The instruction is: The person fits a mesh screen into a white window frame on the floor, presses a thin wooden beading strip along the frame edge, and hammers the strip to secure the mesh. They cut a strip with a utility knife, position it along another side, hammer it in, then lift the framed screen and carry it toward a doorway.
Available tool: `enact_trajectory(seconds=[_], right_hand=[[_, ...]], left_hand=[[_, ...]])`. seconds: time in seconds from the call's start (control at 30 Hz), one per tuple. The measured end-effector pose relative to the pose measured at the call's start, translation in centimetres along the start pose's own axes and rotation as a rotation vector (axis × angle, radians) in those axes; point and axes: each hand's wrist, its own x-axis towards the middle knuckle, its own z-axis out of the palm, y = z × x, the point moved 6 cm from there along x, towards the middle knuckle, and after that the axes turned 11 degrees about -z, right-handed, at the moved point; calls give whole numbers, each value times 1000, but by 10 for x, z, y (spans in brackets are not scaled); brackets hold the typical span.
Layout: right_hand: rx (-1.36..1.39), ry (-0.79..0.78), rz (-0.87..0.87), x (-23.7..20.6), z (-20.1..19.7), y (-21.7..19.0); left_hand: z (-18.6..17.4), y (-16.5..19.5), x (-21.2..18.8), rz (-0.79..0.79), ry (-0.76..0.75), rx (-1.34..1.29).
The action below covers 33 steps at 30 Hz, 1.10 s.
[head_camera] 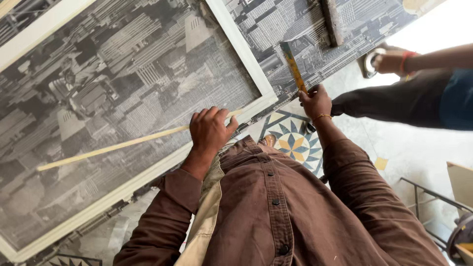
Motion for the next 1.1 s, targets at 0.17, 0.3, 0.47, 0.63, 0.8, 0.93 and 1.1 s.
enact_trajectory(seconds=[0.17, 0.3, 0.47, 0.63, 0.8, 0.93, 1.1], right_hand=[[206, -343, -257, -62, -8, -25], [373, -180, -484, -159, -57, -38], [-42, 127, -848, -245, -111, -51], [-105, 154, -855, -271, -133, -38], [-129, 143, -875, -285, -141, -26], [-177, 179, -947, -295, -144, -30], [-290, 155, -932, -295, -137, -37]], left_hand=[[17, 45, -14, -178, -247, -37], [42, 87, -23, -353, -464, -173], [92, 140, -35, -352, -740, -441], [117, 166, -51, -374, -855, -556], [104, 181, -58, -314, -805, -454], [87, 188, -61, -292, -745, -250], [74, 196, -68, -282, -732, -70]])
